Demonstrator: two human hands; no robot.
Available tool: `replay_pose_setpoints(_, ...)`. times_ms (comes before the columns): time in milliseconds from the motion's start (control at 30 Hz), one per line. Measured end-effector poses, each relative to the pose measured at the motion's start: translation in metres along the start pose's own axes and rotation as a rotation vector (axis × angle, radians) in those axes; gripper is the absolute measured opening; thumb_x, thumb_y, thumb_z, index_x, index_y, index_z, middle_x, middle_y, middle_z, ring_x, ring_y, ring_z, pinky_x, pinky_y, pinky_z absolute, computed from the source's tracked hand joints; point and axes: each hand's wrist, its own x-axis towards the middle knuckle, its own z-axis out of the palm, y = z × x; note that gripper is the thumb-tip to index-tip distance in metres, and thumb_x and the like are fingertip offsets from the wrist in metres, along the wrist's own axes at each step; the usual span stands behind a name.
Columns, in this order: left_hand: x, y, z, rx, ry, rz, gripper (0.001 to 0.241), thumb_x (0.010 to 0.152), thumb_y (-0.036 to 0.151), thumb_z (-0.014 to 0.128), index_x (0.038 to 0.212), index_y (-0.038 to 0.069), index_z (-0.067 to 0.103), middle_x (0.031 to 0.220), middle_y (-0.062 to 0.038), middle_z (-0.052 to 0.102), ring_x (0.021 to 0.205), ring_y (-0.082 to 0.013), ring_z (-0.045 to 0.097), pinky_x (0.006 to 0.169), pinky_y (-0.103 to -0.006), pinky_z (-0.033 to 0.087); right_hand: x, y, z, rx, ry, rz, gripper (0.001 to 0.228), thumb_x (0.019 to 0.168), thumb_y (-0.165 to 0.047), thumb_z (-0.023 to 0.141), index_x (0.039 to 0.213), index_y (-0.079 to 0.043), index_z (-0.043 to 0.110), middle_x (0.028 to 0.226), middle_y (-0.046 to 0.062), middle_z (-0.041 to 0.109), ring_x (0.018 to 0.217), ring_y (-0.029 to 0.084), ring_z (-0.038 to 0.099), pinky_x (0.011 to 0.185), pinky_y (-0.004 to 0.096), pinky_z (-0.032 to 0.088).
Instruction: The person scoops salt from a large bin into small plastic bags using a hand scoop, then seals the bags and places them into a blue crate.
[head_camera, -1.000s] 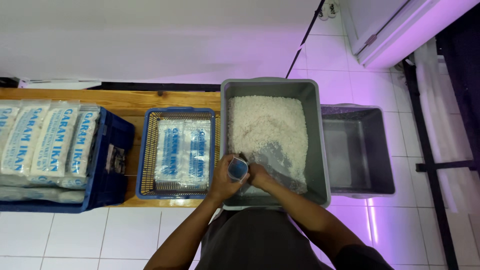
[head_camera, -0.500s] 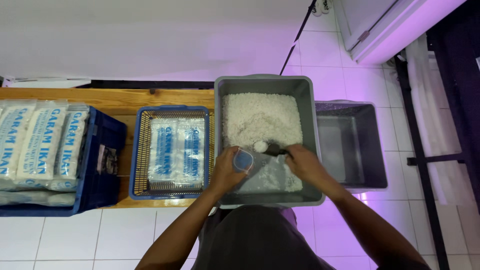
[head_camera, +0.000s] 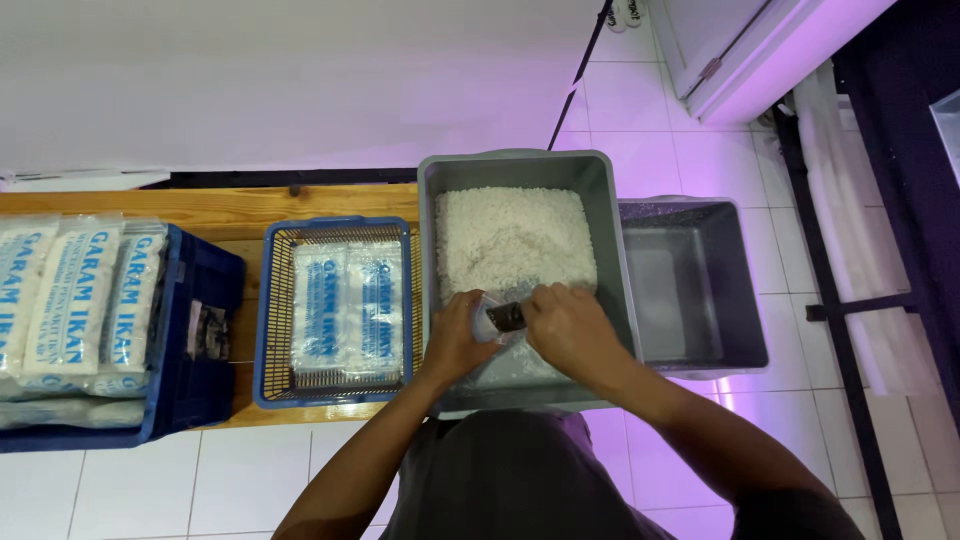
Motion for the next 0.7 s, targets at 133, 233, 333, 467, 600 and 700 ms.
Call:
replay_pose_setpoints(133,-0.002,0.006,-0.006,-0.040,0.020,0.005,0.084,0.082,0.037,0.096,0.147,0.002,0.055,0.128,-0.020,0.068,0.122,-0.0469,0.071,0.103,-0.0605,0.055,-0.004,-0.004,-0.006,-0.091,0.052,-0.035,0.008,0.091,-0.019,0.074,0.095,-0.012,0.077,0.086,0.006,0.063,0.076,0.026,0.064,0.064,0.040,0.046)
replay_pose_setpoints(233,-0.004,0.004,-0.006,0.000,0.017,0.001,0.087,0.080,0.039,0.096,0.148,0.003,0.054,0.130,-0.020,0.068,0.125,-0.0469,0.070,0.104,-0.0632,0.055,-0.013,0.005,-0.022,-0.033,0.083,0.037,0.016,0.089,-0.017,0.075,0.104,-0.013,0.081,0.095,0.006,0.068,0.083,0.027,0.067,0.069,0.042,0.047)
replay_pose_setpoints(333,-0.005,0.000,-0.009,-0.043,-0.035,-0.037,0.097,0.076,0.044,0.098,0.150,0.003,0.052,0.131,-0.018,0.066,0.128,-0.0455,0.068,0.108,-0.0635,0.051,-0.029,0.020,-0.022,-0.035,0.008,0.249,0.024,0.092,-0.022,0.069,0.113,-0.013,0.080,0.103,0.006,0.068,0.101,0.029,0.070,0.076,0.042,0.053)
replay_pose_setpoints(467,-0.005,0.001,-0.014,-0.020,-0.131,0.001,0.117,0.066,0.061,0.098,0.155,0.006,0.045,0.133,-0.017,0.060,0.133,-0.0434,0.063,0.113,-0.0683,0.045,-0.057,0.034,0.037,0.106,-0.410,0.570,0.029,0.101,-0.017,0.058,0.118,-0.005,0.077,0.110,0.017,0.072,0.104,0.039,0.075,0.076,0.049,0.059)
replay_pose_setpoints(600,-0.008,-0.002,-0.010,-0.007,-0.208,0.030,0.128,0.064,0.064,0.095,0.162,0.009,0.034,0.140,-0.018,0.052,0.138,-0.0436,0.057,0.116,-0.0708,0.041,-0.080,0.009,0.104,0.517,-0.949,0.711,0.045,0.106,-0.019,0.048,0.135,0.006,0.073,0.132,0.034,0.075,0.126,0.051,0.074,0.091,0.060,0.062)
replay_pose_setpoints(700,-0.006,-0.006,-0.008,0.010,-0.207,0.050,0.119,0.069,0.057,0.096,0.157,0.004,0.036,0.141,-0.019,0.049,0.135,-0.0446,0.057,0.112,-0.0691,0.043,-0.079,-0.004,0.157,0.681,-0.969,0.608,0.055,0.109,-0.033,0.047,0.140,0.010,0.064,0.120,0.031,0.078,0.116,0.050,0.077,0.093,0.066,0.058)
